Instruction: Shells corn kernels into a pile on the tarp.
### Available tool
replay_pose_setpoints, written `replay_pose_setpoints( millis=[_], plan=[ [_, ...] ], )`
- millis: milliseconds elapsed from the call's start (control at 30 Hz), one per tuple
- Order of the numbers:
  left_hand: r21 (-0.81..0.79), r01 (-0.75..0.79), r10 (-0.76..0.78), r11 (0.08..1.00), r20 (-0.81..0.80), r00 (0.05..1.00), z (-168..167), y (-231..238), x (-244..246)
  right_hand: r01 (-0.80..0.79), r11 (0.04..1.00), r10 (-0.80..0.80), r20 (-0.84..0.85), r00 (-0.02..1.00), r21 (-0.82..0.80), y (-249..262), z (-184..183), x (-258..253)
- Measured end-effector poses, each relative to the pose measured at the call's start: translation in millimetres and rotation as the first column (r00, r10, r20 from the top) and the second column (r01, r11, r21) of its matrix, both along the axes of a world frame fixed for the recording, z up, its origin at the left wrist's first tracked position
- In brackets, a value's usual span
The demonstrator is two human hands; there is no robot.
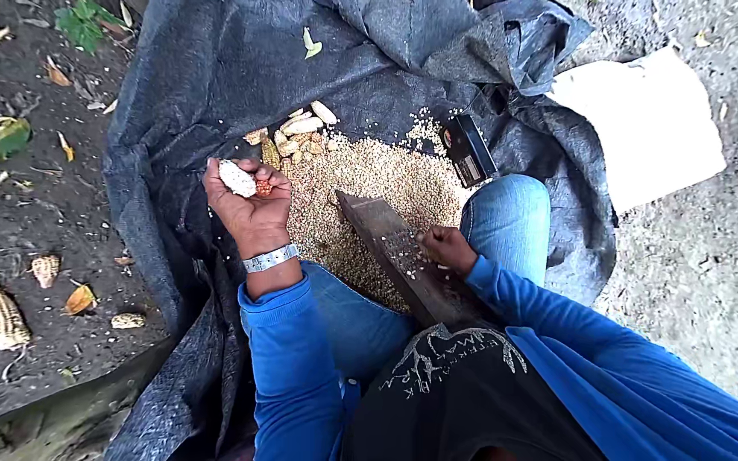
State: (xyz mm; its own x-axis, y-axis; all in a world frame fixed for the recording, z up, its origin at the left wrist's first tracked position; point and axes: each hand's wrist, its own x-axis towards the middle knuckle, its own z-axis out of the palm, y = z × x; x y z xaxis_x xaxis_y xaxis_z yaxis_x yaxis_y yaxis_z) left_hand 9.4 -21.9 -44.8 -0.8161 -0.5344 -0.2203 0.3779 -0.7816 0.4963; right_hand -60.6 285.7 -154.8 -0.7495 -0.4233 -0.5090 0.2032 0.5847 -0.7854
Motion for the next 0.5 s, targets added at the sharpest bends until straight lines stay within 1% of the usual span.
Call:
replay_pose_setpoints(
  millis=[33,67,100,133,167,200,233,267,300,333,367,400,433,467,500],
  plan=[
    [0.012,0.017,-0.017,1.000,0.006,1.000,2.8,3.1,-3.5,0.188,0.977,-0.165,0.211,0.963,-0.096,-4.6,0.3,-8.0],
    [0.024,0.033,-0.034,0.999,0.012,0.999,4.8,6.3,-5.9,0.331,0.931,-0.245,0.407,0.880,-0.155,-9.0,1.7,-15.6],
    [0.043,0.041,-0.042,0.998,0.017,0.999,6.5,9.3,-6.8,0.407,0.895,-0.251,0.544,0.800,-0.185,-13.7,4.9,-21.3],
    [0.059,0.045,-0.046,0.997,0.017,0.999,6.7,10.5,-6.2,0.433,0.873,-0.213,0.624,0.752,-0.223,-16.4,7.4,-24.9],
    [0.064,0.047,-0.047,0.997,0.011,0.999,6.4,10.0,-4.4,0.423,0.866,-0.161,0.652,0.741,-0.267,-17.3,7.8,-26.7],
    [0.063,0.041,-0.042,0.997,0.007,0.999,6.5,8.3,-2.1,0.385,0.870,-0.114,0.636,0.763,-0.307,-18.0,7.7,-27.0],
    [0.056,0.033,-0.034,0.998,0.004,0.999,7.2,6.2,-0.1,0.335,0.888,-0.105,0.570,0.815,-0.315,-19.5,9.9,-24.6],
    [0.046,0.022,-0.022,0.999,0.005,1.000,7.8,4.2,1.8,0.251,0.923,-0.103,0.442,0.891,-0.291,-20.0,12.7,-19.7],
    [0.036,0.007,-0.008,0.999,0.010,1.000,8.1,2.5,3.4,0.122,0.964,-0.064,0.241,0.969,-0.236,-17.6,13.6,-12.4],
    [0.029,-0.003,0.002,1.000,0.010,1.000,9.1,1.9,5.2,-0.022,0.988,0.022,0.002,1.000,-0.154,-12.0,11.4,-2.6],
    [0.027,-0.012,0.011,1.000,0.010,1.000,11.0,2.4,6.6,-0.163,0.986,0.152,-0.220,0.964,-0.032,-4.5,8.5,9.5],
    [0.030,-0.011,0.011,1.000,0.003,1.000,12.9,2.9,7.6,-0.284,0.954,0.298,-0.382,0.875,0.093,3.3,7.6,23.1],
    [0.037,-0.008,0.009,0.999,-0.011,1.000,13.4,2.9,8.0,-0.358,0.915,0.401,-0.523,0.752,0.186,8.1,4.0,36.1],
    [0.052,-0.002,0.004,0.999,-0.032,0.999,13.5,2.6,7.9,-0.386,0.892,0.445,-0.614,0.652,0.236,7.7,0.4,44.0],
    [0.067,0.004,-0.001,0.998,-0.051,0.999,13.4,2.0,6.9,-0.391,0.877,0.473,-0.647,0.599,0.280,1.5,-1.2,44.1]
  ],
)
